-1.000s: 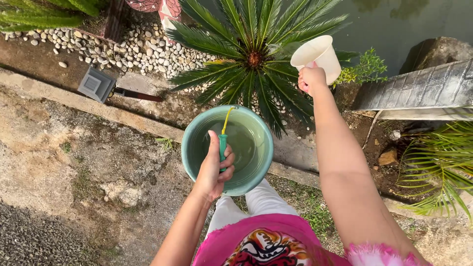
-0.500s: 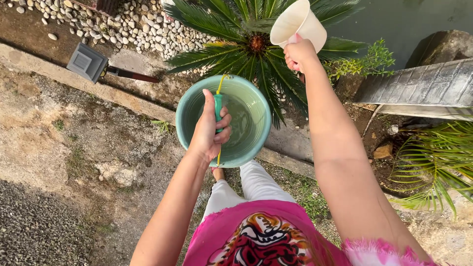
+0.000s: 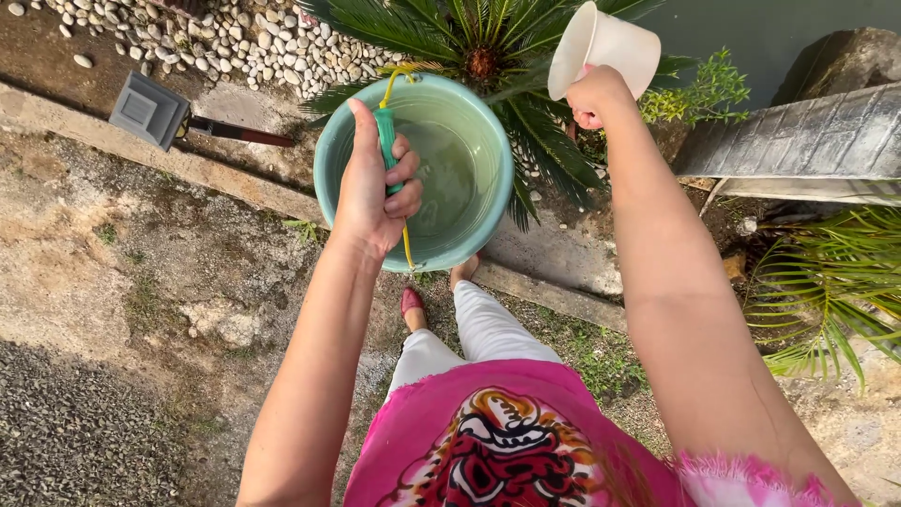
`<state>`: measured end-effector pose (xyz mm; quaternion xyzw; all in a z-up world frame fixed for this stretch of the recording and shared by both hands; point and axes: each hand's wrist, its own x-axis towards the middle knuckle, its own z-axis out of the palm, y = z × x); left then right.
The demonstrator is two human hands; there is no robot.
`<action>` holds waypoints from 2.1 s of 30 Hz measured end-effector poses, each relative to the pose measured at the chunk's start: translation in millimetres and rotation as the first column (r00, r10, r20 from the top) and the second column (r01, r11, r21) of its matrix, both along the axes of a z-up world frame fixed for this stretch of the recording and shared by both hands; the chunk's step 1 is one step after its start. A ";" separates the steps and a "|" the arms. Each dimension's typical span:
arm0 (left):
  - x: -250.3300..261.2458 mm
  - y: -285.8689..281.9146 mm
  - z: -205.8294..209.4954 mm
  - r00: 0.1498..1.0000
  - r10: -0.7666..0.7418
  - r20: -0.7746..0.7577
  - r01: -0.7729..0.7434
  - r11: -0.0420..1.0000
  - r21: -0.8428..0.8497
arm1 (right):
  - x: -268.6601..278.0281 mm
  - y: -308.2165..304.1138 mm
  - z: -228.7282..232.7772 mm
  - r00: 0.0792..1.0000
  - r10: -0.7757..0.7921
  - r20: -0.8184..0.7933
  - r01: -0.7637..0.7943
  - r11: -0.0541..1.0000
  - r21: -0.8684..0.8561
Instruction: Scoop water from a backyard pond into a bucket and use a small bailer to water plants and small palm trees around the garden.
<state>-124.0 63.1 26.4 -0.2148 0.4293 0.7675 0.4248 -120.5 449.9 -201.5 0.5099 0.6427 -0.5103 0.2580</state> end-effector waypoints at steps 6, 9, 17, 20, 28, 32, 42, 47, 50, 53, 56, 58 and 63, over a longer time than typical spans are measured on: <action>-4.0 0.6 -4.1 1.000 0.018 -0.007 -0.018 1.000 0.006 | -2.8 15.1 15.0 0.930 0.350 0.115 -0.359 0.793 0.491; -8.4 3.0 -4.8 0.999 0.027 0.025 -0.027 0.999 -0.019 | -10.6 24.9 6.6 0.892 0.435 0.122 -0.396 0.620 0.677; -14.3 10.1 -11.7 1.000 0.031 -0.005 -0.031 1.000 -0.002 | -24.1 7.7 -11.5 0.841 0.514 0.169 -0.415 0.414 0.810; -16.1 11.6 -10.0 1.000 0.030 -0.009 -0.030 1.000 -0.004 | -21.1 -9.0 -6.6 0.816 0.550 0.181 -0.405 0.317 0.858; -16.9 19.7 2.0 0.999 0.010 -0.036 -0.010 1.000 0.007 | 45.8 -79.2 57.0 0.679 0.640 -0.360 -0.172 0.615 0.770; -15.1 27.5 15.9 0.997 -0.028 -0.070 0.030 0.999 0.027 | 80.2 -119.4 106.7 0.857 0.192 -0.478 -0.061 0.959 0.276; -16.5 40.2 47.2 0.987 -0.084 -0.138 0.091 0.995 0.047 | 151.1 -151.4 140.3 0.723 0.048 -0.689 0.187 0.947 0.262; -16.6 35.5 51.1 0.987 -0.105 -0.124 0.110 0.993 0.037 | 166.6 -179.7 212.4 0.604 0.673 -0.427 -0.257 0.671 0.695; -17.1 35.2 49.6 0.986 -0.106 -0.128 0.115 0.991 0.063 | 153.5 -205.7 206.4 0.511 0.848 -0.138 -0.520 0.434 0.736; -14.3 34.5 43.2 0.979 -0.149 -0.136 0.161 0.983 0.087 | 128.0 -236.4 172.2 0.487 0.873 0.018 -0.641 0.343 0.687; -6.5 38.0 37.2 0.968 -0.208 -0.138 0.223 0.970 0.101 | 118.9 -255.0 101.4 0.503 0.856 0.115 -0.667 0.300 0.682; -4.5 38.9 35.8 0.959 -0.248 -0.137 0.260 0.962 0.078 | 114.6 -266.4 62.5 0.532 0.830 0.169 -0.680 0.299 0.669; 5.2 39.5 30.0 0.943 -0.311 -0.121 0.315 0.949 0.016 | 117.7 -296.7 59.3 0.703 0.703 0.106 -0.672 0.608 0.423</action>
